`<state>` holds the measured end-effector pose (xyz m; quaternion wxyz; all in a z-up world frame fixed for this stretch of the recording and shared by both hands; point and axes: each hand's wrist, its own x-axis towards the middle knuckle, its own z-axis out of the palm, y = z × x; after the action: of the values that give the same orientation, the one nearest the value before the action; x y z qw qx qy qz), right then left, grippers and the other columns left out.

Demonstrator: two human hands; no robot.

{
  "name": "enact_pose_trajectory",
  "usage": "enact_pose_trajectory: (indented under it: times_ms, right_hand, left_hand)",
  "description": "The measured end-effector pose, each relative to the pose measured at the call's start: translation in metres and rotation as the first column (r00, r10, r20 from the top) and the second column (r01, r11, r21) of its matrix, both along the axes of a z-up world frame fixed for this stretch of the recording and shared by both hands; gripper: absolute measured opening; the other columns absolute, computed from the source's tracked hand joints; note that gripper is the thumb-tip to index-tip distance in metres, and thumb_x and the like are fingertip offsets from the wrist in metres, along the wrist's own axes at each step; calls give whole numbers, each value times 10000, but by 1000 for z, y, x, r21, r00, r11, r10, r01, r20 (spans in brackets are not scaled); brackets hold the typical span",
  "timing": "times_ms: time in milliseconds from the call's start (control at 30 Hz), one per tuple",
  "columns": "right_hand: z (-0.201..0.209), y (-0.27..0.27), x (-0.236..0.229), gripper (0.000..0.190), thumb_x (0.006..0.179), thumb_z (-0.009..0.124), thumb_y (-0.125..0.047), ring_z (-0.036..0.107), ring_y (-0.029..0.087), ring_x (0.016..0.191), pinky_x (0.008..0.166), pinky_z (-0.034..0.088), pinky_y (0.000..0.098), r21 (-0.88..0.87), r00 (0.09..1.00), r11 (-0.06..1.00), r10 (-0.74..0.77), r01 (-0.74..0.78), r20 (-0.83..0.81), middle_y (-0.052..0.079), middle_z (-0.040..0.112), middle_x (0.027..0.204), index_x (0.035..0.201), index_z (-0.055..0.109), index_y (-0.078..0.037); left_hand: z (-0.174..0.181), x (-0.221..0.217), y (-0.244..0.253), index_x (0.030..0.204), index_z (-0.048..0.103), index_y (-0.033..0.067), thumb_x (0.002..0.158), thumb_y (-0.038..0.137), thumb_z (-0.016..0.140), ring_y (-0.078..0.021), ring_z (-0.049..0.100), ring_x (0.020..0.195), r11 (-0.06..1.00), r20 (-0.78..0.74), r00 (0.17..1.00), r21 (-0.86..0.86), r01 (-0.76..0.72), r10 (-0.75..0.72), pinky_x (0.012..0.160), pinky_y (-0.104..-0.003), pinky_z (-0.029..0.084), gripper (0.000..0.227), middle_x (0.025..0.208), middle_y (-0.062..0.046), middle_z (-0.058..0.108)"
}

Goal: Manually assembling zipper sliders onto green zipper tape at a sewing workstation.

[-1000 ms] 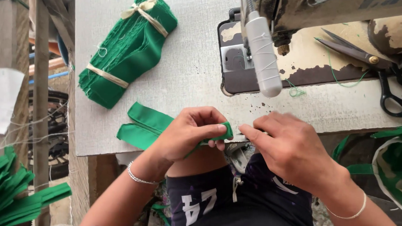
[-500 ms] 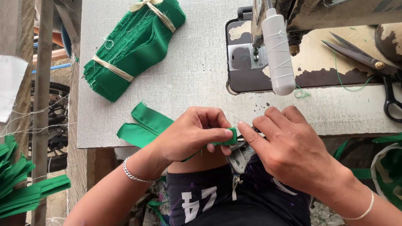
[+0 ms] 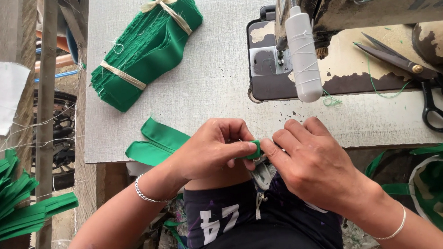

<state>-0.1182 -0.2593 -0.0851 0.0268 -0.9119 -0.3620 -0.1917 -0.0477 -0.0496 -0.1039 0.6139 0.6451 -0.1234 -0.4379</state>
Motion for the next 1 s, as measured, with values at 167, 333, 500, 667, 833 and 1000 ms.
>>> enact_pose_trajectory:
  times_ms: [167,333,500,667,833,1000]
  right_hand:
    - [-8,-10,5,186,993,659,-246,511,289,730,647,349,410,126,985,987,120,-104,-120,58,515,766,927,601,-83]
    - [-11,-15,11,241,993,706,-278,480,262,702,631,331,397,234,948,952,245,-196,-203,20,494,740,886,582,-101]
    - [-9,-18,11,150,1033,625,-208,465,251,706,653,328,395,188,944,945,297,-269,-141,6,483,767,935,598,-97]
    - [-24,-29,11,67,1004,605,-142,544,274,747,710,362,404,62,991,994,92,-86,-100,62,579,789,998,629,-80]
    - [-85,-82,40,303,996,710,-401,610,199,744,620,494,297,-115,935,941,-332,318,-127,25,698,865,1048,720,-102]
    - [-93,-83,50,580,970,681,-480,538,304,1207,1022,478,512,117,940,939,-333,323,76,158,560,1325,1278,589,2]
  left_hand:
    - [7,-9,1,866,651,41,924,133,669,-88,549,534,999,3,1000,34,23,-23,501,-233,417,110,575,-65,627]
    - [1,-16,5,885,659,80,930,163,667,-31,426,609,998,126,990,41,54,-59,518,-234,328,95,657,50,560]
    - [-5,-20,4,885,624,74,943,165,678,-29,390,579,997,-41,999,-67,22,-25,492,-226,277,121,654,42,533]
    - [-8,-16,7,939,642,88,973,190,649,-28,448,597,999,186,982,-21,-38,42,525,-212,368,107,699,59,553]
    - [-4,-7,13,961,670,110,958,177,661,-58,549,764,995,356,930,-71,-74,94,723,-224,418,67,831,21,664]
    - [7,2,12,917,708,59,911,17,732,-179,693,848,996,725,682,-66,-66,94,779,-279,538,49,916,-49,708]
